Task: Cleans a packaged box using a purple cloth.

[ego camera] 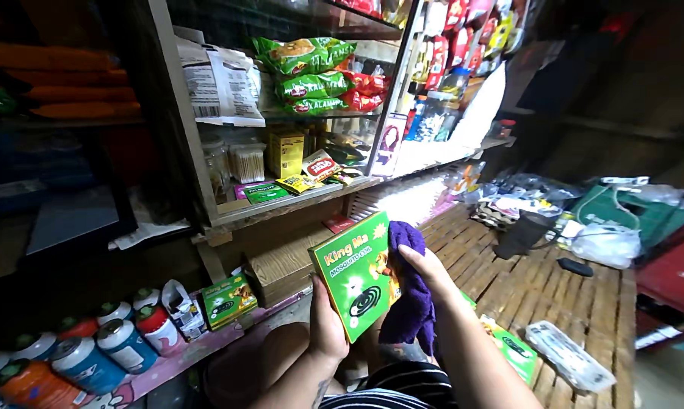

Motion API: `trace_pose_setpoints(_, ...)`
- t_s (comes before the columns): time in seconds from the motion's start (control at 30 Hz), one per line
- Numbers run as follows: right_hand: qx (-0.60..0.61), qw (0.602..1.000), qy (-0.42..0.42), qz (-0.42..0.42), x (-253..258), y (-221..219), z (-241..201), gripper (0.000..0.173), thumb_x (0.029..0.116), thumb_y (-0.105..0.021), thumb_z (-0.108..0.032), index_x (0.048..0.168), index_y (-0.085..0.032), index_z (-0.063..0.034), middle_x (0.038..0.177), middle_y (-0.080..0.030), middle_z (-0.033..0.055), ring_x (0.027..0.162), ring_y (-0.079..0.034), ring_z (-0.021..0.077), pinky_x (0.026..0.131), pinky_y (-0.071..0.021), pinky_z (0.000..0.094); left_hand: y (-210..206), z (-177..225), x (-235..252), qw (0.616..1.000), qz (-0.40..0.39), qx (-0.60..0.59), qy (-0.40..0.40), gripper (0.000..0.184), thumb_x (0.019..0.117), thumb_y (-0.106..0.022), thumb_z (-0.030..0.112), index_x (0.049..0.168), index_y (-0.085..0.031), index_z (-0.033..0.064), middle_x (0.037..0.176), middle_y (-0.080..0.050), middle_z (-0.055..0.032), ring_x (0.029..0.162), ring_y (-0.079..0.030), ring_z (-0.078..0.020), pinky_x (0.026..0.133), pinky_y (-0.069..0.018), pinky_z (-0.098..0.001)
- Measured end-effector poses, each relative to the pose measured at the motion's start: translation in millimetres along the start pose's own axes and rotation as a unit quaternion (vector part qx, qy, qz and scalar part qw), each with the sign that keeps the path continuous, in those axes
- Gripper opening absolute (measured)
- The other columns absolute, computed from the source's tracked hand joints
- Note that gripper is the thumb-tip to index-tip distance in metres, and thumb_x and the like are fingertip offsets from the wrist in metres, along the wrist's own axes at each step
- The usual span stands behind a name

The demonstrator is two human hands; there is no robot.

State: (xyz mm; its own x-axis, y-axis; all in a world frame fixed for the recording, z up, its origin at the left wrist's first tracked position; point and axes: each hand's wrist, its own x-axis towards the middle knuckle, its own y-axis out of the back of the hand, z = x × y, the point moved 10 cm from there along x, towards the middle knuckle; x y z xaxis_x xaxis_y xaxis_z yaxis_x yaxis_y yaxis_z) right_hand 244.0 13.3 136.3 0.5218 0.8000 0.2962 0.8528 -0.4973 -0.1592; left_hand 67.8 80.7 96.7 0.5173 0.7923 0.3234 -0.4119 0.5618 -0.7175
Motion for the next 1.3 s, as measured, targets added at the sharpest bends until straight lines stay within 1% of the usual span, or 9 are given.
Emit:
trace_pose_setpoints(0.2, 0.007, 0.999, 0.038, 0.013, -5, -2, -4, 0.041, 0.0831, -0.075, -0.009, 0.117, -0.054, 0.0003, 0.088, -0.073, 0.0041, 0.078, -0.072, 0.0111, 0.076, -0.0625, 0.0276, -4, 8, 2, 0.998, -0.033, 0.051, -0.022, 0.076, 0.0942, -0.040, 0.074, 0.134, -0.050, 0.0096, 0.112, -0.072, -0.0011, 0.106, -0.070, -0.0126, 0.092, -0.0597, -0.0360)
trace_pose_setpoints(0.37, 0.005, 0.993, 0.096, 0.072, -10, 7, -16, 0.054, 0.0779, -0.081, -0.014, 0.120, -0.053, 0.0026, 0.090, -0.074, 0.0054, 0.081, -0.073, 0.0131, 0.077, -0.0636, 0.0303, 3, 17, 8, 0.987, 0.014, 0.155, -0.040, 0.067, 0.1080, -0.020, 0.053, 0.146, -0.038, 0.0004, 0.127, -0.064, -0.0068, 0.116, -0.064, -0.0116, 0.101, -0.0544, -0.0331)
trace_pose_setpoints(0.47, -0.016, 0.975, 0.191, 0.116, -18, 14, -33, 0.053, 0.0764, -0.083, -0.011, 0.119, -0.054, 0.0025, 0.094, -0.074, 0.0026, 0.085, -0.073, 0.0115, 0.081, -0.0634, 0.0306, 1, 22, 6, 0.960, -0.005, 0.248, -0.132, 0.072, 0.1088, -0.026, 0.048, 0.160, -0.016, -0.0020, 0.164, -0.024, -0.0158, 0.148, -0.031, -0.0136, 0.121, -0.0295, -0.0342)
trace_pose_setpoints(0.53, -0.029, 0.951, 0.270, 0.144, -26, 19, -43, 0.050, 0.0768, -0.084, -0.008, 0.117, -0.057, 0.0004, 0.098, -0.074, 0.0005, 0.090, -0.073, 0.0107, 0.085, -0.0628, 0.0319, -9, 24, -1, 0.928, -0.032, 0.313, -0.201, 0.086, 0.1052, -0.031, 0.059, 0.161, -0.008, -0.0028, 0.168, -0.005, -0.0231, 0.156, -0.013, -0.0235, 0.125, -0.0206, -0.0412)
trace_pose_setpoints(0.73, -0.090, 0.888, 0.419, 0.168, -53, 15, -55, 0.044, 0.0761, -0.086, -0.006, 0.114, -0.064, -0.0117, 0.102, -0.075, -0.0075, 0.096, -0.072, 0.0069, 0.088, -0.0623, 0.0314, -43, -6, -34, 0.884, -0.170, 0.377, -0.219, 0.085, 0.1068, -0.029, 0.057, 0.161, -0.001, -0.0020, 0.166, 0.012, -0.0272, 0.157, 0.008, -0.0304, 0.129, 0.0000, -0.0489)
trace_pose_setpoints(0.8, -0.112, 0.877, 0.441, 0.152, -63, 8, -57, 0.043, 0.0781, -0.086, -0.010, 0.116, -0.065, -0.0141, 0.105, -0.074, -0.0076, 0.098, -0.071, 0.0069, 0.089, -0.0619, 0.0319, -41, -13, -39, 0.891, -0.185, 0.363, -0.199, 0.087, 0.1065, -0.030, 0.058, 0.161, 0.001, -0.0022, 0.167, 0.009, -0.0254, 0.157, 0.003, -0.0257, 0.129, -0.0017, -0.0464)
trace_pose_setpoints(0.87, -0.141, 0.864, 0.470, 0.108, -71, -4, -57, 0.035, 0.0839, -0.083, -0.014, 0.116, -0.067, -0.0125, 0.105, -0.074, -0.0023, 0.097, -0.071, 0.0102, 0.088, -0.0622, 0.0346, -35, -13, -43, 0.901, -0.156, 0.359, -0.188, 0.085, 0.1052, -0.031, 0.061, 0.159, -0.016, -0.0030, 0.166, -0.018, -0.0215, 0.154, -0.019, -0.0163, 0.127, -0.0152, -0.0406)
trace_pose_setpoints(1.1, -0.136, 0.860, 0.491, -0.040, -84, -52, -67, 0.017, 0.0949, -0.070, -0.026, 0.103, -0.066, -0.0111, 0.099, -0.071, 0.0018, 0.098, -0.068, 0.0085, 0.088, -0.0584, 0.0294, -30, -3, -47, 0.940, -0.170, 0.231, -0.183, 0.081, 0.0987, -0.032, 0.069, 0.162, -0.022, 0.0201, 0.157, -0.041, 0.0145, 0.142, -0.034, 0.0062, 0.122, -0.0256, -0.0252)
trace_pose_setpoints(1.3, -0.176, 0.836, 0.512, -0.091, -95, -71, -64, 0.019, 0.0950, -0.068, -0.024, 0.102, -0.062, -0.0074, 0.099, -0.069, 0.0067, 0.100, -0.067, 0.0110, 0.091, -0.0571, 0.0285, -22, 2, -46, 0.967, -0.164, 0.128, -0.150, 0.054, 0.0948, -0.044, 0.068, 0.132, -0.061, 0.0330, 0.123, -0.066, 0.0251, 0.118, -0.053, 0.0147, 0.103, -0.0433, -0.0136)
